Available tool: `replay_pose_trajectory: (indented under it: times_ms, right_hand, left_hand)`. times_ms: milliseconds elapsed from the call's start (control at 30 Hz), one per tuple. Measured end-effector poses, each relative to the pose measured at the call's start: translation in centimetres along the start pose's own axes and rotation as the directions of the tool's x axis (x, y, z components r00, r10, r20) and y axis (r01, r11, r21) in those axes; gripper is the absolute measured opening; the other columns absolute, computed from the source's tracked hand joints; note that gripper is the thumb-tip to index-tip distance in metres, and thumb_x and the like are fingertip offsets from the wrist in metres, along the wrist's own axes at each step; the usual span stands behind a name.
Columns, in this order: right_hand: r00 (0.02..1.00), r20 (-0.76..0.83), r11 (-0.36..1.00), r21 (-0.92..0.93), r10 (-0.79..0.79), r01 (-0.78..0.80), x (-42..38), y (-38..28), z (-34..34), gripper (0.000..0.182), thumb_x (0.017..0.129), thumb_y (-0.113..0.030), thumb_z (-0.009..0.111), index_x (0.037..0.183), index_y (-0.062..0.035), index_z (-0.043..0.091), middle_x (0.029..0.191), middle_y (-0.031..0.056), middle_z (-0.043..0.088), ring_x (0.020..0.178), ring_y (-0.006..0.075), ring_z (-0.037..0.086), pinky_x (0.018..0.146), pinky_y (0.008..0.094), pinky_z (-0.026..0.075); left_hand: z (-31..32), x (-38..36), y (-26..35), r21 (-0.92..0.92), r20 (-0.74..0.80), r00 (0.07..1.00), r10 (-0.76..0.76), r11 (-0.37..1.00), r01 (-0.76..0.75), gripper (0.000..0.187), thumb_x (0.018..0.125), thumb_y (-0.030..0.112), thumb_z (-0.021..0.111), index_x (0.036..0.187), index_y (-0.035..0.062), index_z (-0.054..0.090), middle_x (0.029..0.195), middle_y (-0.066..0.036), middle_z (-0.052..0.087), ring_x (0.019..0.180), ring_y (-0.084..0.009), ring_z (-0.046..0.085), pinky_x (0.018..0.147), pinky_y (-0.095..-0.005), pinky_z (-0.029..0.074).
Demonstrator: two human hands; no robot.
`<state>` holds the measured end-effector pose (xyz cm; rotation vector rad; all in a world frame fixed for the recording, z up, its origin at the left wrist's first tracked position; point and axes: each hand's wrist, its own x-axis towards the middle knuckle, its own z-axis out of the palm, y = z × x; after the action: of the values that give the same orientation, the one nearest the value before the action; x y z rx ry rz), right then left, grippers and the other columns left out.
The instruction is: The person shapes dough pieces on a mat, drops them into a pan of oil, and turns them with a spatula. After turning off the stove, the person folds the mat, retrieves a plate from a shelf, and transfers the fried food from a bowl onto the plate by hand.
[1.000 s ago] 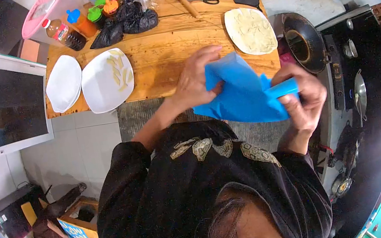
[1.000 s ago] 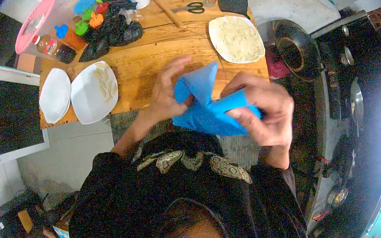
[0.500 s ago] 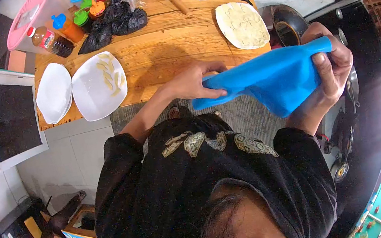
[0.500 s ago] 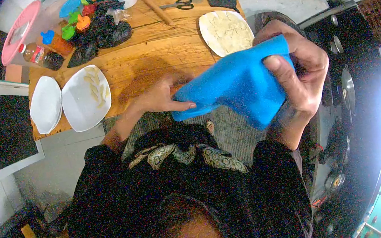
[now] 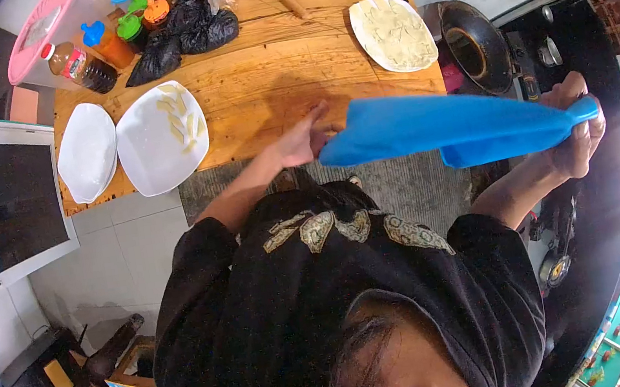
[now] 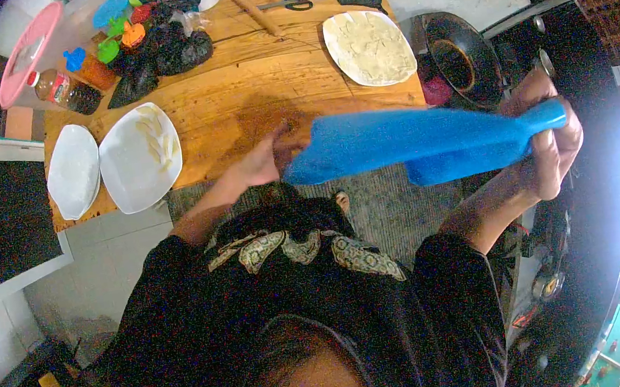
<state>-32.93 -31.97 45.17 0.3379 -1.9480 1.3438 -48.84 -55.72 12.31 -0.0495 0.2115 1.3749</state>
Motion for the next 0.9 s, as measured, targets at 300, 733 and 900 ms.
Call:
replay_pose_trajectory:
  times_ms: [300,733,900]
  right_hand:
    - [0.999,0.041,0.996,0.094,-0.008,0.004,-1.3,-0.8,0.0,0.023,0.078,-0.018,0.059,0.069,0.0012,0.051,0.068,0.0124,0.045,0.057,0.0171,0.040,0.045,0.0268,0.030]
    - [0.986,-0.036,0.984,-0.058,0.165,-0.167,-3.4,0.4,-0.3,0.024,0.079,-0.019,0.061,0.077,0.0049,0.059,0.079,0.0105,0.051,0.071,0.0156,0.044,0.063,0.0262,0.031]
    - [0.990,-0.048,0.988,-0.063,0.136,-0.138,-2.8,0.3,0.2,0.025,0.079,-0.019,0.061,0.076,0.0048,0.058,0.079,0.0103,0.051,0.071,0.0154,0.044,0.063,0.0257,0.031]
  left_hand:
    - [2.5,0.9,-2.2,0.373,-0.095,0.885,0.456,0.841,-0.393,0.032,0.088,0.025,0.060,0.114,0.0070,0.058,0.107,-0.006,0.064,0.098,-0.0204,0.060,0.089,-0.0389,0.047]
    - [5.7,-9.3,5.8,0.903,-0.129,0.451,0.883,0.292,-0.315,0.032,0.093,0.036,0.051,0.093,0.0059,0.062,0.087,-0.001,0.061,0.085,-0.0102,0.056,0.081,-0.0250,0.042]
    - [6.0,-8.3,7.0,0.877,-0.096,0.416,0.904,0.275,-0.395,0.035,0.094,0.037,0.048,0.103,0.0063,0.061,0.091,0.000,0.062,0.082,-0.0099,0.054,0.076,-0.0252,0.043]
